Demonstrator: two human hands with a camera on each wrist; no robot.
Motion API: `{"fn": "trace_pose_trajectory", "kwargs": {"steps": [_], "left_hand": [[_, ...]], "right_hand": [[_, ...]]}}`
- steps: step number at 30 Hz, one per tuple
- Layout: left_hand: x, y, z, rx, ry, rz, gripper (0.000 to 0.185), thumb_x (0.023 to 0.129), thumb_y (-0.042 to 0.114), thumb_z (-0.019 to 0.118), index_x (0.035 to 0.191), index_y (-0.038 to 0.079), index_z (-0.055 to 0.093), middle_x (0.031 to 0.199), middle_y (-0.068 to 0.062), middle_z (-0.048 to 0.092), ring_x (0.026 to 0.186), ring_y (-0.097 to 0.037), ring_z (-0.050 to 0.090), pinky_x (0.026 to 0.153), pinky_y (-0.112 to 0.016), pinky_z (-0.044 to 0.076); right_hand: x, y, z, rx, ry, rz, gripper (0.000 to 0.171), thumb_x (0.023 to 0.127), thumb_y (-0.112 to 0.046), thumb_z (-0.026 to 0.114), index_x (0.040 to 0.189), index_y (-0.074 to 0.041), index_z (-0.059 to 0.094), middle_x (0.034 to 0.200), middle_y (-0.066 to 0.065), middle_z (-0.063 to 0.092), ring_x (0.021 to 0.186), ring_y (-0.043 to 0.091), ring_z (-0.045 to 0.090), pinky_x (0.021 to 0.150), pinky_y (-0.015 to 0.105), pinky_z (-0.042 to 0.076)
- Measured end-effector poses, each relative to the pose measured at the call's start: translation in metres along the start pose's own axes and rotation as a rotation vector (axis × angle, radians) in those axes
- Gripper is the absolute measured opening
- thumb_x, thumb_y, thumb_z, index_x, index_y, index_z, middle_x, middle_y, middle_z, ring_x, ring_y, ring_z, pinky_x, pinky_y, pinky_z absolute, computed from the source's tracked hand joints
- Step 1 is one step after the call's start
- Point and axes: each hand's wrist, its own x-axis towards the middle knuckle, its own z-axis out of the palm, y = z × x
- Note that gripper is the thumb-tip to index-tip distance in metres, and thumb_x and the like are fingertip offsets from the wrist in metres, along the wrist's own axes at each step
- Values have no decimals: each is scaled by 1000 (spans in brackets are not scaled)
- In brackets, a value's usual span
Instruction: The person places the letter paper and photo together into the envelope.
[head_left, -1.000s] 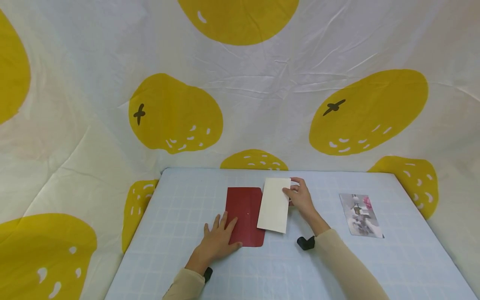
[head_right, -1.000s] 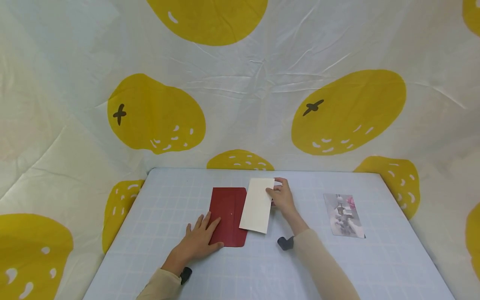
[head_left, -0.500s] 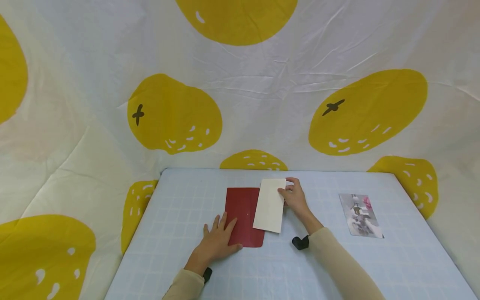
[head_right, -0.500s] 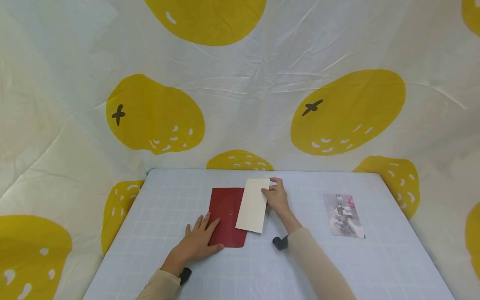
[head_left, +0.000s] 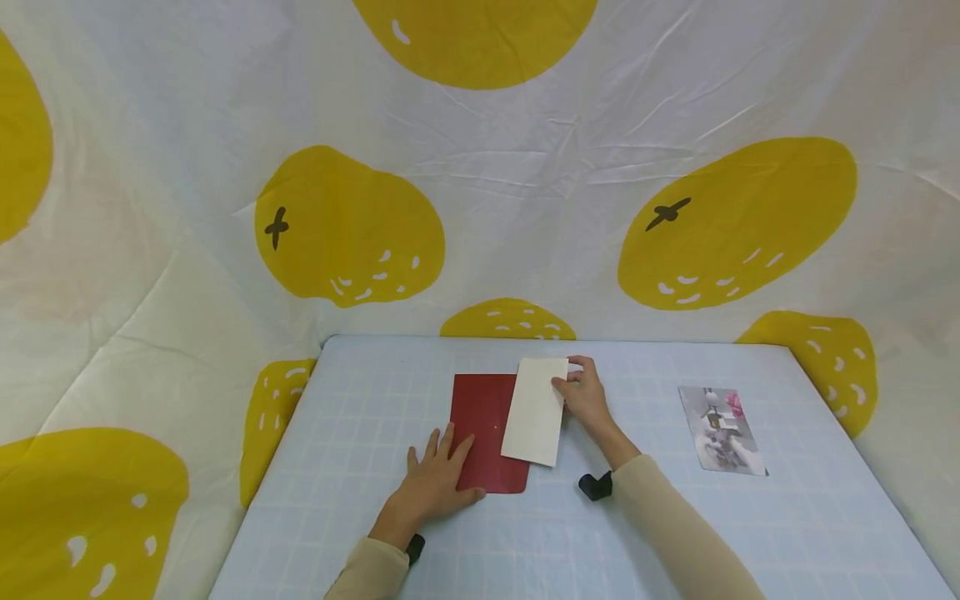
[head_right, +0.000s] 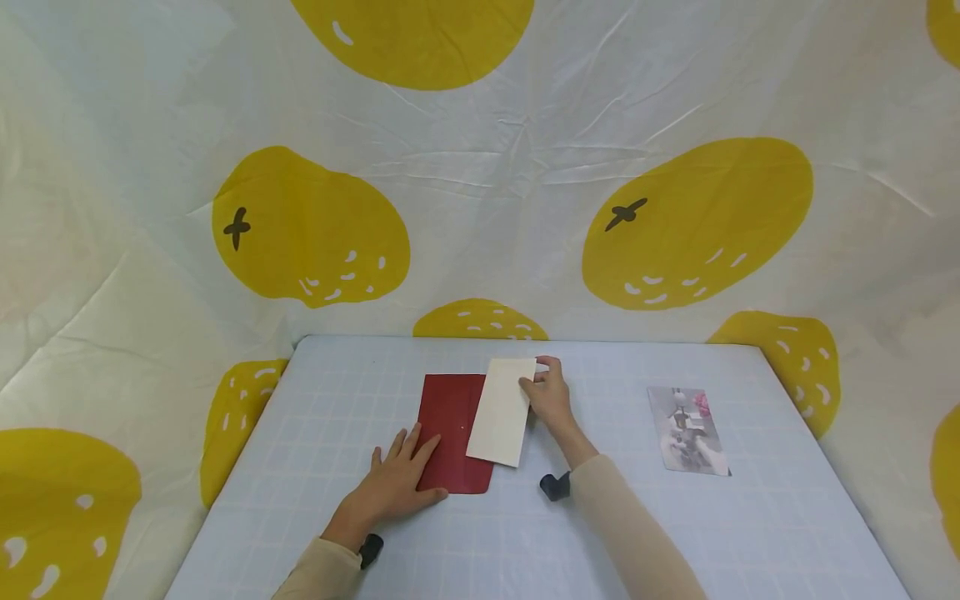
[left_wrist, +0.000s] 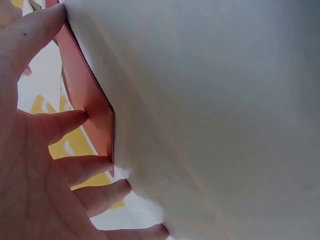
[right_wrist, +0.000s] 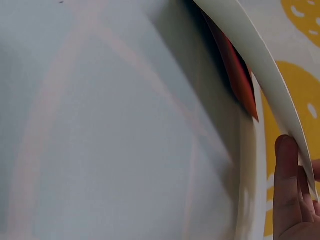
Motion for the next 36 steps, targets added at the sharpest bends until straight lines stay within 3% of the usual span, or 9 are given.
{"fn": "trace_pose_trajectory", "kwargs": {"steps": [16,36], "left_hand": [[0,0,0,5,1,-5,90,84,54,73,155,14,36,162,-21,20,145,-47,18,104,-77,17],[0,0,1,6,-12,-7,90,84,55,73,156,15,35,162,-21,19,146,-47,18,104,-77,17]], "right_hand": [[-8,2,13,-36,-25,31,56,95,-14,67,142,-5,38,102,18,62,72,23,60,54,31,50],[-14,10,24,-49,-79,9,54,94,-11,68,139,-2,40,97,18,63,69,23,63,52,33,52]]}}
